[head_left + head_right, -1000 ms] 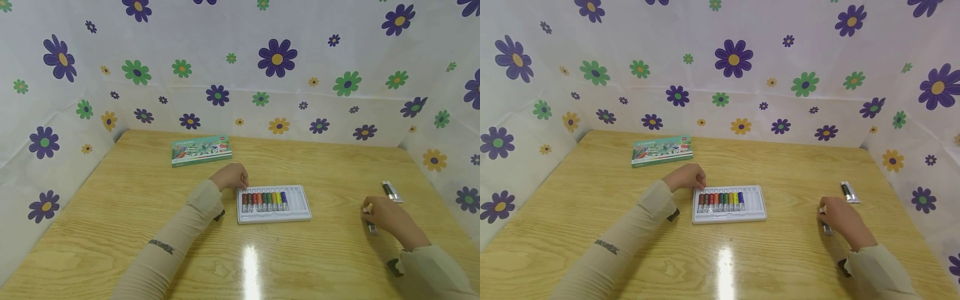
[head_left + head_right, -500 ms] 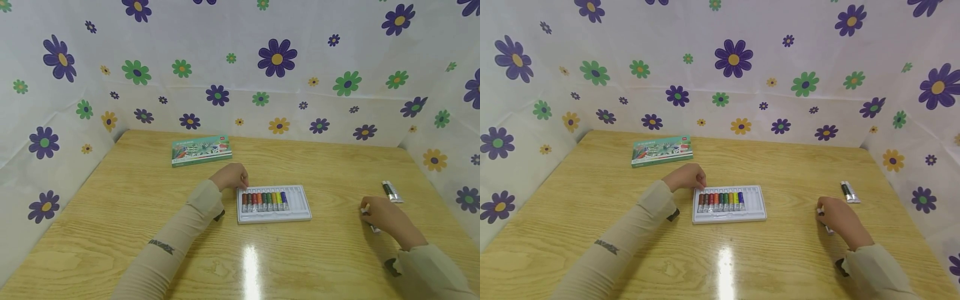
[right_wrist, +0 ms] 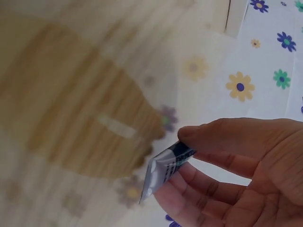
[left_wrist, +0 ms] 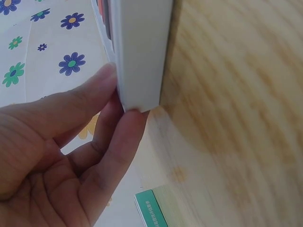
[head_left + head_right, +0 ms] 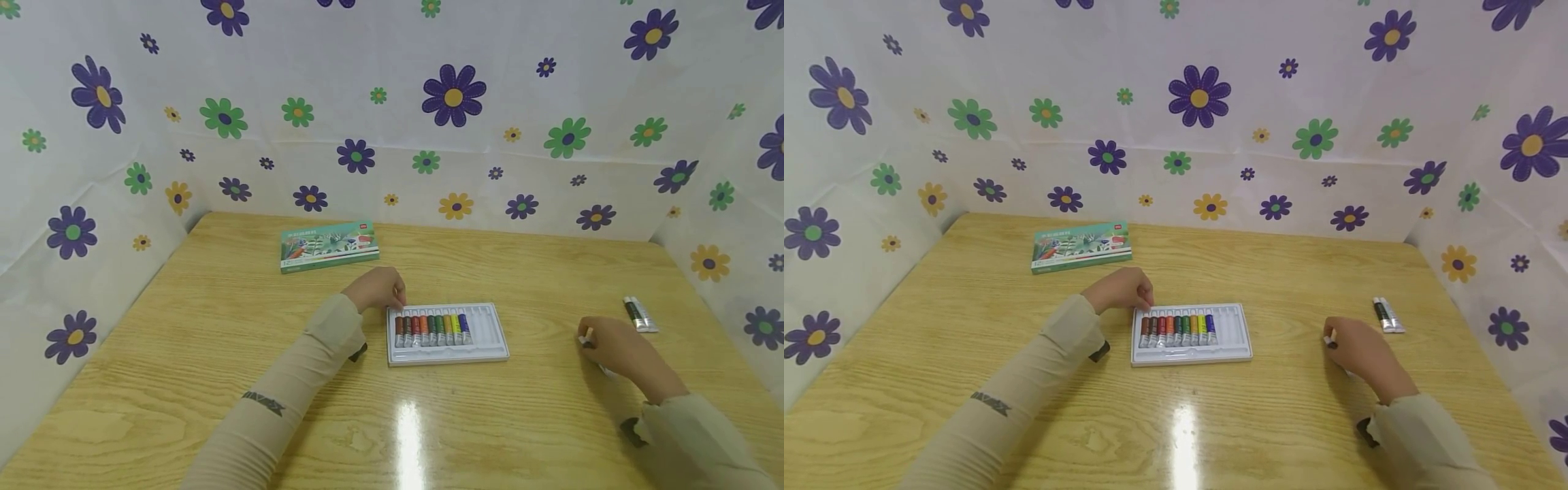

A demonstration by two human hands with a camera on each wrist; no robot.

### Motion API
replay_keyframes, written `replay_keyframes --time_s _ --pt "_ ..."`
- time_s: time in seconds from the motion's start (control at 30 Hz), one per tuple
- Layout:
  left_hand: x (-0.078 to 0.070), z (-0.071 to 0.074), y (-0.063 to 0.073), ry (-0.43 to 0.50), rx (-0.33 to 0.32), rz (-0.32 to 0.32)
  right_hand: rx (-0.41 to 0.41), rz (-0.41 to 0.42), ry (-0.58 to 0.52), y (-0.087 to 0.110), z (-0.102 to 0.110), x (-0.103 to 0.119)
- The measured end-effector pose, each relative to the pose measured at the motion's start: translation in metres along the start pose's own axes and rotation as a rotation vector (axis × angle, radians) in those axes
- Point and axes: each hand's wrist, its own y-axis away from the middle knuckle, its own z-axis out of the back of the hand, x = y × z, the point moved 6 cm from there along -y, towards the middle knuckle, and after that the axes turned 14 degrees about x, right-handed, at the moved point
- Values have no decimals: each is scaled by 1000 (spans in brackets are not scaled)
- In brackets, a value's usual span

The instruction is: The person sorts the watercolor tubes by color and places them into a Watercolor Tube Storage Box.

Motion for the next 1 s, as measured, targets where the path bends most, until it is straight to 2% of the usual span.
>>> replay_keyframes --time_s 0.33,0.53,1.0 --pt "-6 0 11 -10 -37 9 -86 69 -61 -19 19 38" --pt "-5 0 9 -11 -31 -2 -120 88 -56 -31 24 61" --pt "-4 -1 8 5 -30 -8 -100 107 -42 -49 30 98"
